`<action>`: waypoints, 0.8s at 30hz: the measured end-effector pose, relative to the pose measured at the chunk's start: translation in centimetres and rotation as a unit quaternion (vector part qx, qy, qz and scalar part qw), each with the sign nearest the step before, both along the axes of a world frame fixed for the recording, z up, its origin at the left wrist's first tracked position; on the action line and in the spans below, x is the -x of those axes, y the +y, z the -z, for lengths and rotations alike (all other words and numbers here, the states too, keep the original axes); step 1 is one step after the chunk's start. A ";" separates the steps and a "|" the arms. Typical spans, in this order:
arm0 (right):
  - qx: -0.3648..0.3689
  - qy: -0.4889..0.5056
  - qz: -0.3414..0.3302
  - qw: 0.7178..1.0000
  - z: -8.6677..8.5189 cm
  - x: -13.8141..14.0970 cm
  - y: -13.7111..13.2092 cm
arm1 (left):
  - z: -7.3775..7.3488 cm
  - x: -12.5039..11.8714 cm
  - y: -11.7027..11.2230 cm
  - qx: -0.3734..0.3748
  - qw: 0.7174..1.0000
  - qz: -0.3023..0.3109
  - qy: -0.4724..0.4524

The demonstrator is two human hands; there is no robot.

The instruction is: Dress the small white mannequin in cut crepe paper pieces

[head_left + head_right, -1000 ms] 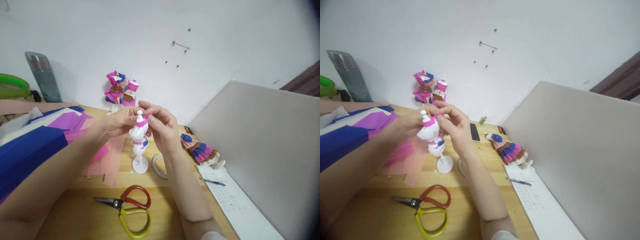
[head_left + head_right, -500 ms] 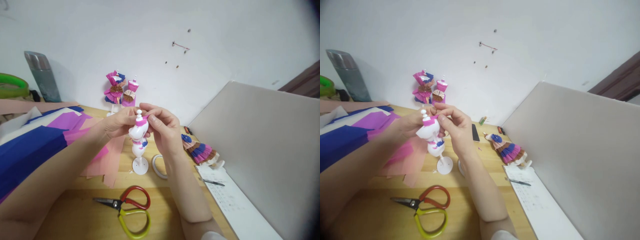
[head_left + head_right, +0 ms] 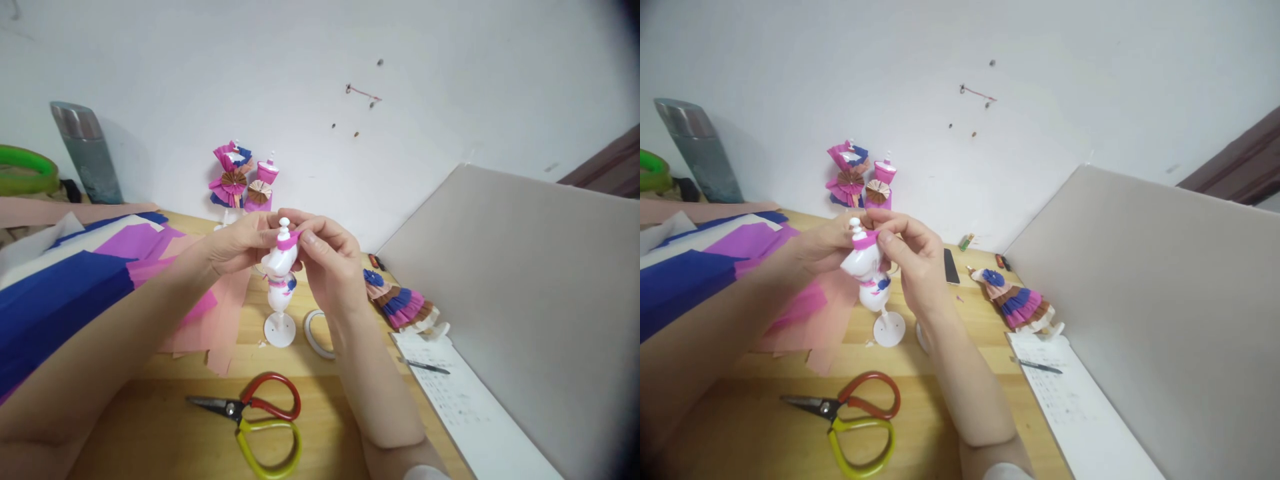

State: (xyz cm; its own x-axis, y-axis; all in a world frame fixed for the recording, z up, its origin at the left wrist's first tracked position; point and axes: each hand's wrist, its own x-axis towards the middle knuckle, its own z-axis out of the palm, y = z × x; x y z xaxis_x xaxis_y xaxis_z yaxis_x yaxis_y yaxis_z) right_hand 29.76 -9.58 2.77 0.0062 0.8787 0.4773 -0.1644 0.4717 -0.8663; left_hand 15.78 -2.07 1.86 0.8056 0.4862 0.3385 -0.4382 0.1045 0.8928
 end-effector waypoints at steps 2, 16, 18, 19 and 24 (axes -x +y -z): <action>0.002 0.004 0.015 1.000 0.1 0.1 0.3 | -0.3 0.1 -0.3 0.005 1.000 -0.019 0.016; -0.112 0.016 0.212 0.971 1.9 0.0 2.6 | -1.8 -0.7 -2.6 -0.184 0.889 -0.409 0.092; -0.129 -0.001 0.240 0.962 1.7 0.1 2.2 | -2.1 -0.6 -3.3 -0.215 0.881 -0.401 0.131; -0.128 -0.005 0.245 0.961 1.6 0.1 2.1 | -2.2 -0.6 -3.5 -0.229 0.874 -0.401 0.151; -0.099 0.024 0.183 0.978 1.1 -0.4 1.4 | -2.7 -0.3 -4.1 -0.264 0.862 -0.391 0.186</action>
State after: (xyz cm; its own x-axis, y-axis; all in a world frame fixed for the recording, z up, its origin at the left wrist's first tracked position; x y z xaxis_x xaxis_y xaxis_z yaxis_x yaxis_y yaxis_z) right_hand 30.14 -8.15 1.65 0.3293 0.7046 0.6286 0.0083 0.6635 -0.7481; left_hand 16.12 -6.15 4.56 0.4031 0.7869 0.4673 0.1367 -0.5566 0.8194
